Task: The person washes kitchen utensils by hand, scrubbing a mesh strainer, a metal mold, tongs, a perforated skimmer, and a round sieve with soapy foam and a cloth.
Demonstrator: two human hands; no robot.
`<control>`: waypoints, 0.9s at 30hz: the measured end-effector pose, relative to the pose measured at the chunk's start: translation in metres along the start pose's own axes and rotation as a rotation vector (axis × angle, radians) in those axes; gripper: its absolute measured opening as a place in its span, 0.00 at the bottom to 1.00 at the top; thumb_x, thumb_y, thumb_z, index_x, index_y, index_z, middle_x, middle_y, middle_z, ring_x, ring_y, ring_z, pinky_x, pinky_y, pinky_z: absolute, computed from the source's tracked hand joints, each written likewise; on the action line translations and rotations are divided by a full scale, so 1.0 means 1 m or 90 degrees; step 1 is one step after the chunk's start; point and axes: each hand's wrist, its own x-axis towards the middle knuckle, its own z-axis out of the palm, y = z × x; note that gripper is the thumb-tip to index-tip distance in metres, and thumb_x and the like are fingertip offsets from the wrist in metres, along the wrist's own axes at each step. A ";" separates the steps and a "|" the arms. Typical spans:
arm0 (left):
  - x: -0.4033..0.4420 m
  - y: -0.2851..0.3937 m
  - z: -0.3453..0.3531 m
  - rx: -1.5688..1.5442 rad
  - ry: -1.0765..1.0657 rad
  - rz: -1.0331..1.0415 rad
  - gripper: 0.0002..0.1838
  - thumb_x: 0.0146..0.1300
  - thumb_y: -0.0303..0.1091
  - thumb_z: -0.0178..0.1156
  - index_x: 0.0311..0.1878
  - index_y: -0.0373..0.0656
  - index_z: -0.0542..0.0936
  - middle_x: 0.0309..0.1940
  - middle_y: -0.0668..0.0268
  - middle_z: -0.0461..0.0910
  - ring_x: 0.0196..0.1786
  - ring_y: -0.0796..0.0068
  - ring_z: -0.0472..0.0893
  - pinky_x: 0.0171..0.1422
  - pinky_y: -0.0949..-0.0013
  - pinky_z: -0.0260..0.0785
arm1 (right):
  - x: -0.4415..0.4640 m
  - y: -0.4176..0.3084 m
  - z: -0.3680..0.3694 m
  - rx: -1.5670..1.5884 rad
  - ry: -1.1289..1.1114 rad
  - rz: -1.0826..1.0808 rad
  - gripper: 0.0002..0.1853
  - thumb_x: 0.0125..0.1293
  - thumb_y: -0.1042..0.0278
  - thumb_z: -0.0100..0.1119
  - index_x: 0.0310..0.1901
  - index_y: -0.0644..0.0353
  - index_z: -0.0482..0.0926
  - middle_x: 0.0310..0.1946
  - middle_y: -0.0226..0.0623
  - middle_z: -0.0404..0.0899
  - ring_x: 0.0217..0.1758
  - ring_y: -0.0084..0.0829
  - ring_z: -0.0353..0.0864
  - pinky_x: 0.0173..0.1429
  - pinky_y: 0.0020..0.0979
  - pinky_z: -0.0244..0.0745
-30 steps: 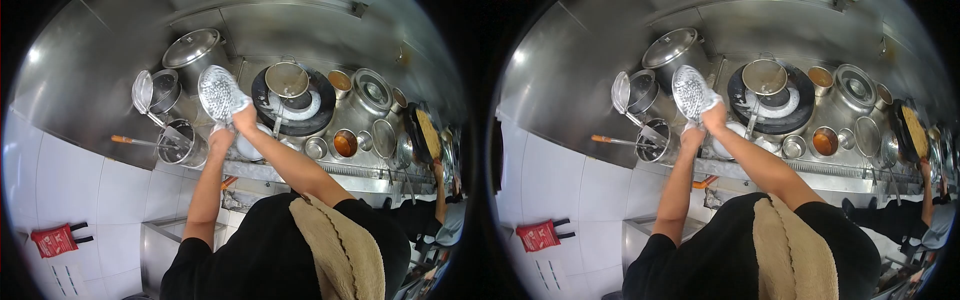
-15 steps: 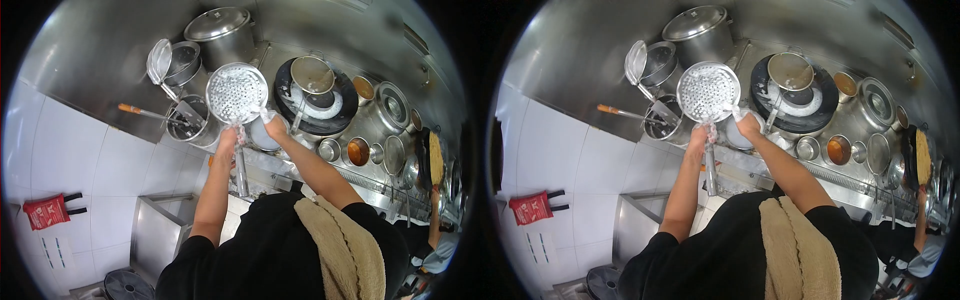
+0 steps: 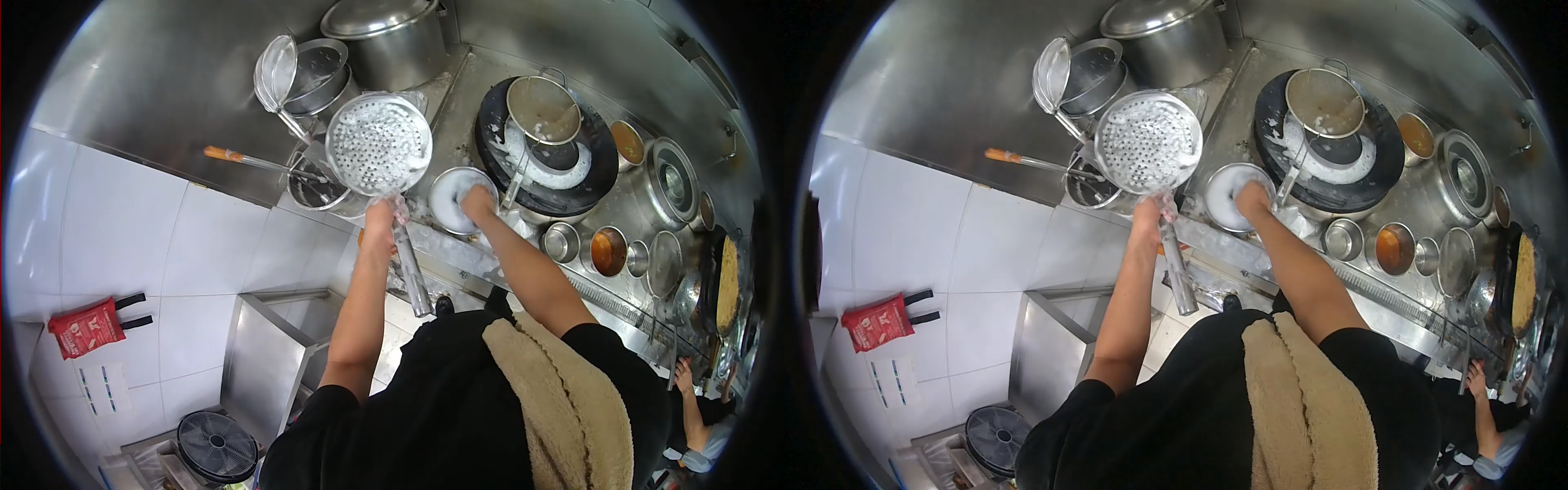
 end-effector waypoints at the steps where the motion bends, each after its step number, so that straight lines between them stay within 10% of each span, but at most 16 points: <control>1: 0.000 -0.002 -0.002 -0.004 0.003 0.000 0.08 0.72 0.25 0.40 0.40 0.42 0.70 0.25 0.69 0.67 0.20 0.80 0.63 0.20 0.73 0.58 | -0.015 -0.013 -0.021 0.134 0.129 -0.014 0.24 0.67 0.61 0.58 0.62 0.64 0.73 0.50 0.59 0.82 0.52 0.54 0.85 0.59 0.47 0.78; 4: 0.010 -0.006 -0.003 0.012 0.006 0.008 0.07 0.73 0.26 0.40 0.42 0.42 0.70 0.26 0.69 0.67 0.21 0.80 0.63 0.21 0.72 0.59 | -0.056 -0.088 -0.108 0.427 0.355 -0.134 0.20 0.66 0.65 0.60 0.56 0.66 0.74 0.45 0.61 0.83 0.49 0.56 0.85 0.55 0.46 0.78; 12: -0.010 0.001 0.047 0.058 0.021 0.020 0.07 0.75 0.29 0.46 0.42 0.42 0.74 0.25 0.69 0.69 0.19 0.79 0.66 0.20 0.70 0.58 | -0.050 -0.140 -0.105 0.191 0.157 -0.523 0.18 0.66 0.61 0.62 0.55 0.56 0.83 0.53 0.47 0.83 0.63 0.48 0.77 0.70 0.50 0.67; 15: -0.007 0.002 0.022 0.002 0.001 -0.019 0.08 0.75 0.28 0.45 0.41 0.42 0.74 0.24 0.70 0.68 0.20 0.79 0.66 0.19 0.70 0.58 | -0.034 -0.118 -0.152 -0.123 0.213 -0.463 0.18 0.62 0.63 0.63 0.55 0.53 0.83 0.55 0.44 0.80 0.57 0.48 0.77 0.67 0.49 0.70; 17: -0.007 -0.003 0.016 0.021 -0.011 -0.044 0.08 0.72 0.25 0.43 0.41 0.41 0.74 0.23 0.71 0.67 0.19 0.79 0.65 0.19 0.71 0.58 | -0.016 -0.128 -0.186 0.017 0.312 -0.287 0.12 0.65 0.69 0.61 0.50 0.53 0.84 0.53 0.40 0.79 0.55 0.50 0.77 0.64 0.45 0.73; 20: -0.011 -0.017 0.019 0.097 -0.108 -0.081 0.09 0.69 0.24 0.43 0.42 0.41 0.75 0.23 0.71 0.68 0.19 0.79 0.65 0.19 0.72 0.57 | 0.002 -0.152 -0.213 -0.047 0.419 -0.453 0.13 0.64 0.71 0.60 0.51 0.55 0.82 0.52 0.43 0.77 0.56 0.49 0.77 0.64 0.44 0.75; 27: -0.026 0.001 0.042 0.162 -0.056 -0.042 0.08 0.71 0.27 0.48 0.47 0.38 0.76 0.24 0.71 0.68 0.19 0.80 0.65 0.17 0.73 0.56 | -0.064 -0.166 -0.161 0.123 0.124 -0.697 0.15 0.59 0.71 0.63 0.50 0.53 0.84 0.53 0.42 0.78 0.55 0.45 0.79 0.62 0.44 0.77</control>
